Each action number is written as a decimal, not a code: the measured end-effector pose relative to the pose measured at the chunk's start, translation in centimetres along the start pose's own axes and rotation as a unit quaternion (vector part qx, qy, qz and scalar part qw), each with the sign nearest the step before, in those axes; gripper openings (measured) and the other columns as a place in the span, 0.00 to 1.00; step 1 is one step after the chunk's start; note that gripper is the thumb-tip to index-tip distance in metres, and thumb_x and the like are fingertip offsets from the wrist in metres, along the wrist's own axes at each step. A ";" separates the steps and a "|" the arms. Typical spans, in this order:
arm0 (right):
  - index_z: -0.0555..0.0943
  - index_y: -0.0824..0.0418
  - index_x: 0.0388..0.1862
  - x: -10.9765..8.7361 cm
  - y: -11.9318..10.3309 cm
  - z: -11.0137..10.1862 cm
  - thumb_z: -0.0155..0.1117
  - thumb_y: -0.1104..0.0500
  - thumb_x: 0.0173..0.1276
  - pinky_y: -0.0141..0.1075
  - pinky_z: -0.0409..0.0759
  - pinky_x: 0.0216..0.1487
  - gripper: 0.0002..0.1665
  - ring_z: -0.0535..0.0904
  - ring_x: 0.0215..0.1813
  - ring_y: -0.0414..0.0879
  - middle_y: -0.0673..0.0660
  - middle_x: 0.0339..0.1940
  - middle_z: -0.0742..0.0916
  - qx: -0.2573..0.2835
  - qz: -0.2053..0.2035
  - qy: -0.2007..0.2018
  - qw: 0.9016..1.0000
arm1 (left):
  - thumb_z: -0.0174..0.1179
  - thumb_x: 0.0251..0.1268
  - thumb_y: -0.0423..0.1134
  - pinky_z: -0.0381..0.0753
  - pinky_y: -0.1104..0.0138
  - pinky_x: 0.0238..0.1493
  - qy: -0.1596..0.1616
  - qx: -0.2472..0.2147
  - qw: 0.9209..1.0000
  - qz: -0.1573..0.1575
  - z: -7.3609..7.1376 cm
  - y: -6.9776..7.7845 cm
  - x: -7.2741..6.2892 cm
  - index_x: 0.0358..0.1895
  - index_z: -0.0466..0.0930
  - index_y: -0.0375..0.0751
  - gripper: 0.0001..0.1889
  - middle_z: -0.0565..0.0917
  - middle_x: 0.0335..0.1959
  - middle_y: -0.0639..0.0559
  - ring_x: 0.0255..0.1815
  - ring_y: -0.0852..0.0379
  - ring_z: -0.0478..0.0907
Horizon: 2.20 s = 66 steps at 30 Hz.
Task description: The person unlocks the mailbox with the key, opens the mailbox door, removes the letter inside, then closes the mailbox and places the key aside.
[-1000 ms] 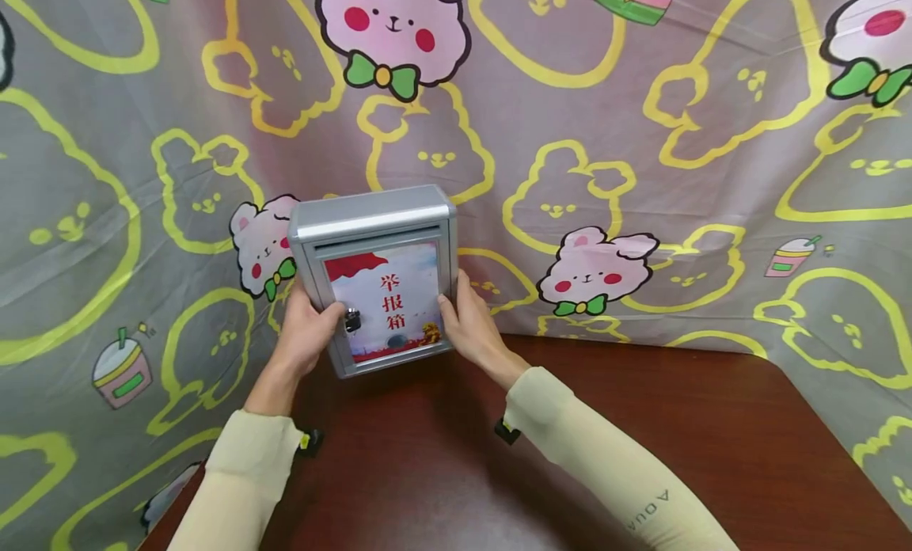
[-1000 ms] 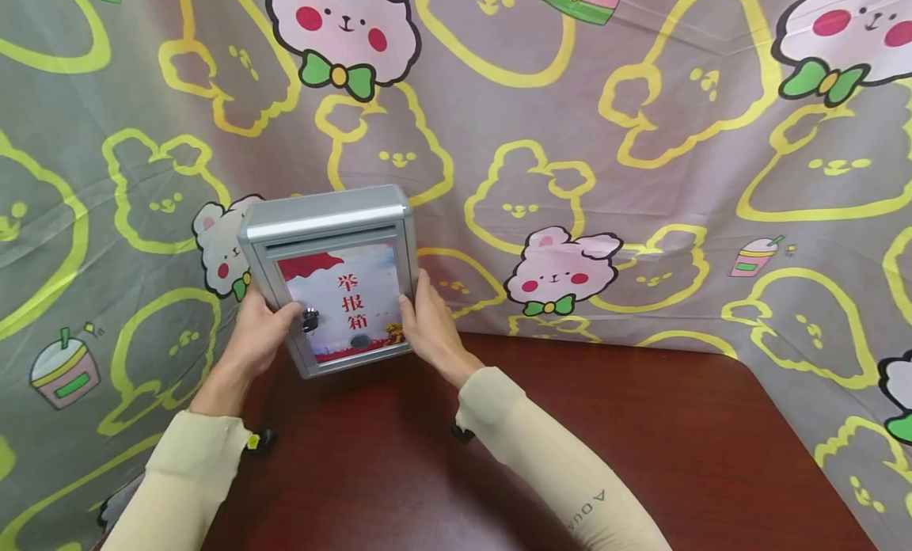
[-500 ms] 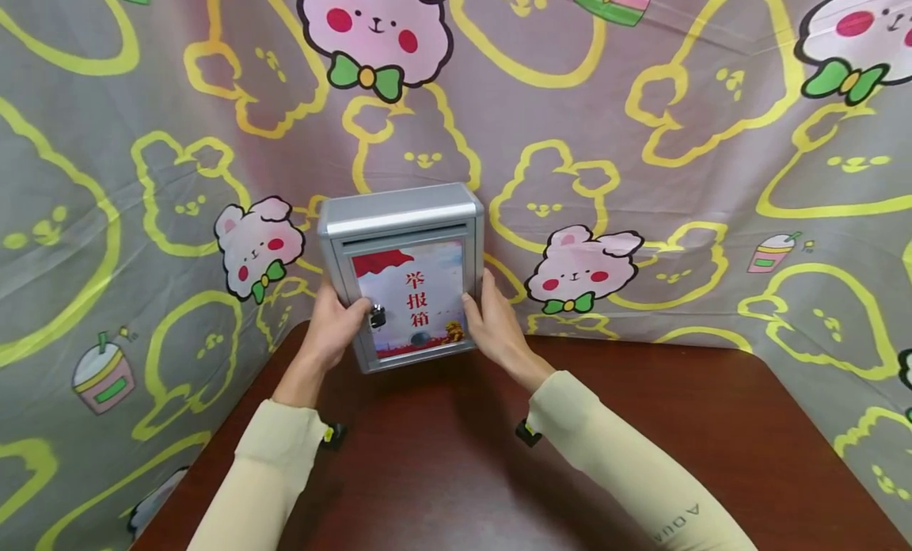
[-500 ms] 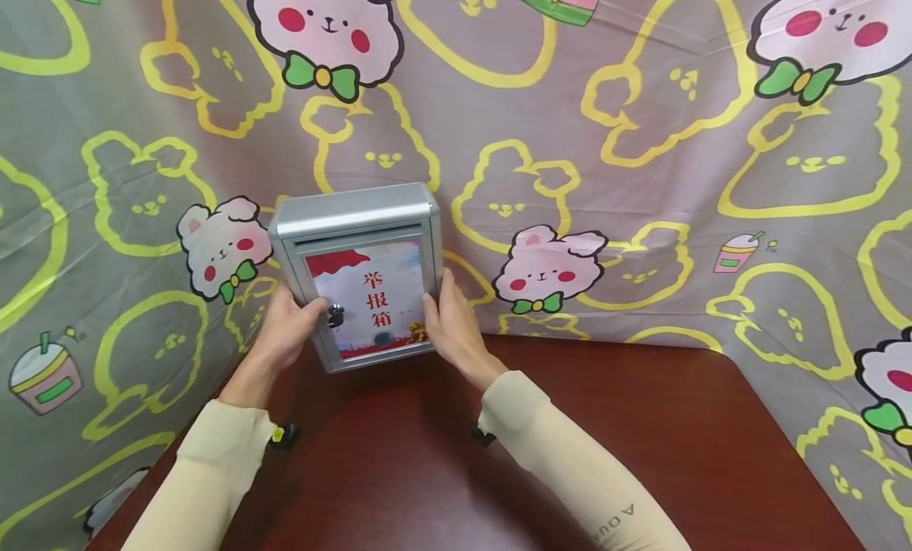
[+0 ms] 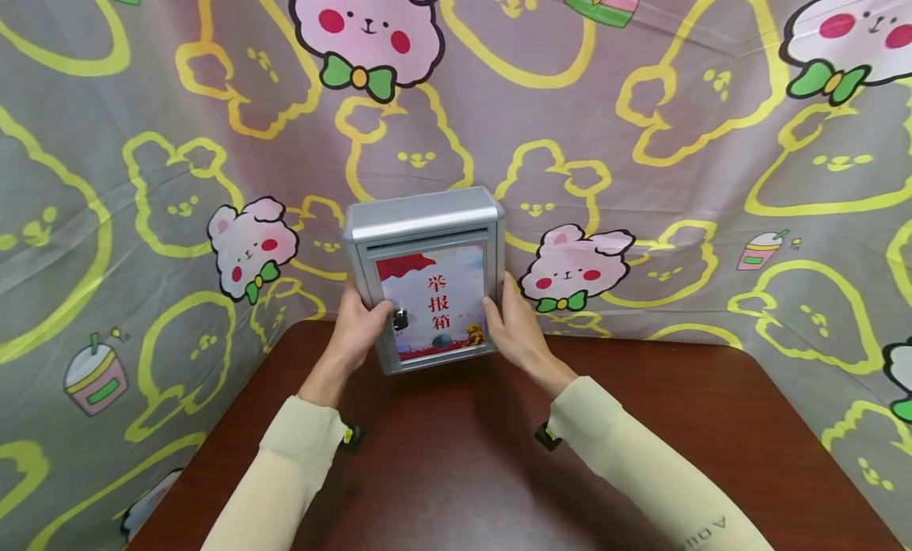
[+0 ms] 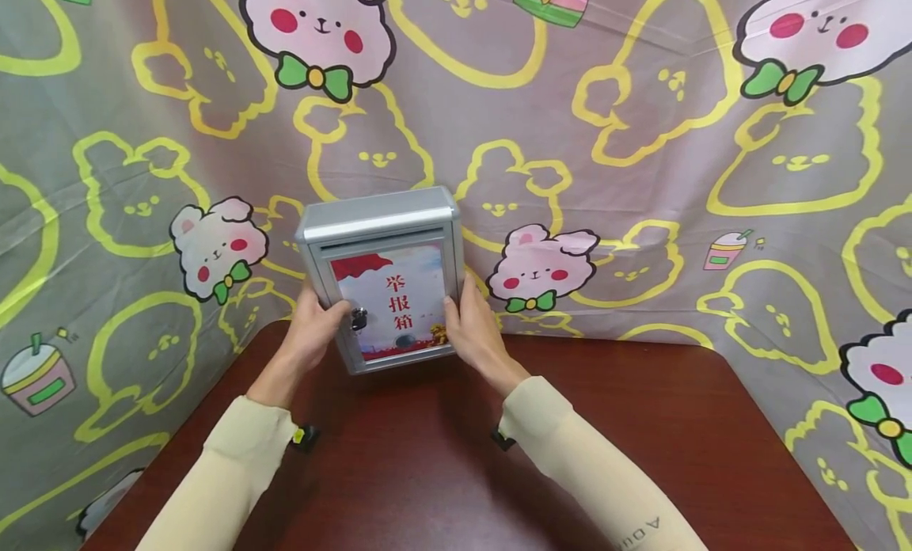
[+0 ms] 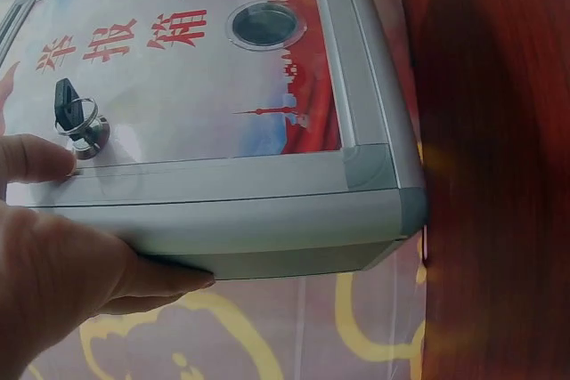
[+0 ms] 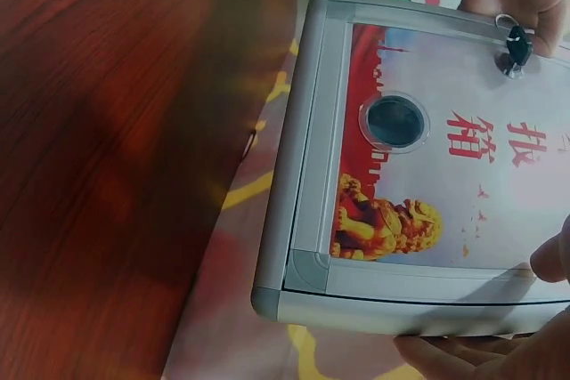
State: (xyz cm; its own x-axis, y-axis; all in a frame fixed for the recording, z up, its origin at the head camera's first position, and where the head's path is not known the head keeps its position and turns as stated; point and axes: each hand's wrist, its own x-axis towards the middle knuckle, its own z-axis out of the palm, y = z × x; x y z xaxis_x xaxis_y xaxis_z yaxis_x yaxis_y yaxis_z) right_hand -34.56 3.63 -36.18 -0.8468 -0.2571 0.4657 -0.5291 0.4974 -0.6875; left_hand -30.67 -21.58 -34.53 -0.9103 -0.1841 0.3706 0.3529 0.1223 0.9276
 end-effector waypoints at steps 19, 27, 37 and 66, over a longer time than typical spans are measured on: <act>0.54 0.67 0.80 -1.7 2.2 -3.1 0.51 0.56 0.82 0.56 0.68 0.72 0.35 0.74 0.69 0.60 0.70 0.68 0.76 0.010 0.021 0.011 1.000 | 0.54 0.62 0.22 0.76 0.62 0.51 -0.022 -0.009 1.000 -0.003 4.0 -0.4 0.0 0.65 0.63 0.32 0.26 0.77 0.54 0.39 0.51 0.50 0.73; 0.59 0.66 0.75 -2.3 2.7 -4.5 0.51 0.58 0.81 0.56 0.75 0.63 0.29 0.78 0.60 0.60 0.70 0.59 0.81 0.012 0.020 0.032 0.999 | 0.55 0.63 0.20 0.75 0.50 0.60 -0.051 -0.031 0.998 0.033 5.6 -0.3 0.6 0.73 0.56 0.45 0.37 0.75 0.64 0.40 0.59 0.45 0.74; 0.56 0.66 0.77 -3.1 3.3 -6.1 0.50 0.57 0.82 0.57 0.72 0.67 0.31 0.75 0.65 0.60 0.70 0.63 0.77 0.016 0.040 0.029 0.999 | 0.56 0.62 0.20 0.74 0.51 0.62 -0.066 -0.037 0.996 0.043 7.3 -0.5 0.8 0.73 0.58 0.44 0.36 0.78 0.63 0.42 0.59 0.46 0.76; 0.61 0.67 0.74 -5.9 6.4 -8.0 0.52 0.60 0.80 0.56 0.73 0.62 0.28 0.78 0.60 0.62 0.71 0.58 0.81 -0.019 0.061 0.076 0.995 | 0.56 0.62 0.21 0.71 0.48 0.67 -0.097 -0.037 0.994 0.021 11.5 -2.1 0.2 0.77 0.55 0.56 0.43 0.74 0.66 0.46 0.62 0.46 0.73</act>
State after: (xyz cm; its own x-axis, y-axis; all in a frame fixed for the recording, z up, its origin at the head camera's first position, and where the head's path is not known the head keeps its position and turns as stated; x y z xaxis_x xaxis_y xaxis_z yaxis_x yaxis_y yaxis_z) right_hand -32.51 14.96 -38.91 -0.8852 -0.0666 0.4604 -0.4179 0.5485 -0.7243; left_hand -34.08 -10.61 -36.94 -0.9164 0.0117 0.4001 0.4001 0.0523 0.9150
